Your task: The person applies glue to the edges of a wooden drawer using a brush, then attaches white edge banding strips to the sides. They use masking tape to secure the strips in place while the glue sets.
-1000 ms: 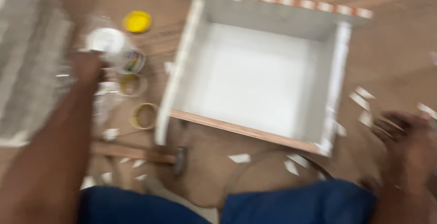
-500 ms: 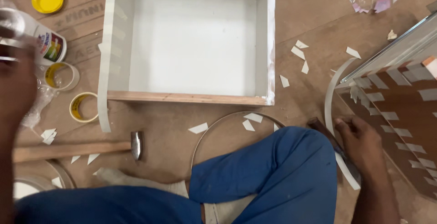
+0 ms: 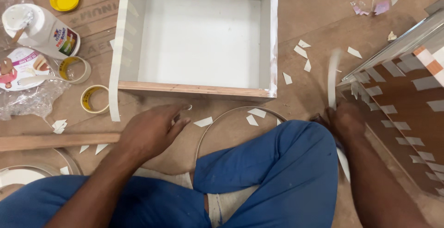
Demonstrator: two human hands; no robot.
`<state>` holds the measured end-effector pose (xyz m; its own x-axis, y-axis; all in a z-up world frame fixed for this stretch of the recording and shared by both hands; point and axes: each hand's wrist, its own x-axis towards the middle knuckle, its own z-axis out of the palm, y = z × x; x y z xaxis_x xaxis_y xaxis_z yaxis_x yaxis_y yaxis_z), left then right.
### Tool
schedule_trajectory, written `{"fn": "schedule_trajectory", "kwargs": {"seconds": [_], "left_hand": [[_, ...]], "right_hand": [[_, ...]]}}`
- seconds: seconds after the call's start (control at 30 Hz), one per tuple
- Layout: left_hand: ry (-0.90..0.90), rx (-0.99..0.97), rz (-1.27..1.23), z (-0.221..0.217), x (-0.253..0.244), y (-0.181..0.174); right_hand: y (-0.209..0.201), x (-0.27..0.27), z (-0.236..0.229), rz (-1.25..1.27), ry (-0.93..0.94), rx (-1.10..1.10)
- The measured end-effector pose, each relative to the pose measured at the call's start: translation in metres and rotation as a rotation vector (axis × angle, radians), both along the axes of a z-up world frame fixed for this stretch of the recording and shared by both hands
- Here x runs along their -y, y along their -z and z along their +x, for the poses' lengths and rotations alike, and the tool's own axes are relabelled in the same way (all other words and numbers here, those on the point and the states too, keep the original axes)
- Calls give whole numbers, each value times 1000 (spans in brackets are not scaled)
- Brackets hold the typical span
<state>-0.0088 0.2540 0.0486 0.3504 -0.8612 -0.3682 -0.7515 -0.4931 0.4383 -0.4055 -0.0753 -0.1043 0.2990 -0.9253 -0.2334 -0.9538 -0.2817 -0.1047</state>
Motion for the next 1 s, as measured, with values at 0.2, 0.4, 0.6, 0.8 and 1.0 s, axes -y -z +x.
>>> {"fn": "schedule_trajectory", "kwargs": {"seconds": [0.2, 0.4, 0.6, 0.8, 1.0], "left_hand": [[74, 235, -438, 11, 3, 35], [32, 152, -429, 4, 10, 39], [-131, -611, -411, -49, 16, 9], [-258, -889, -765, -102, 126, -5], [-493, -1032, -802, -81, 263, 22]], "right_hand": [[-101, -40, 34, -240, -15, 200], [-199, -57, 69, -47, -153, 936], [-219, -68, 95, 365, 4, 1320], [-190, -95, 138, 552, 253, 1284], [-146, -105, 171, 482, 207, 1305]]}}
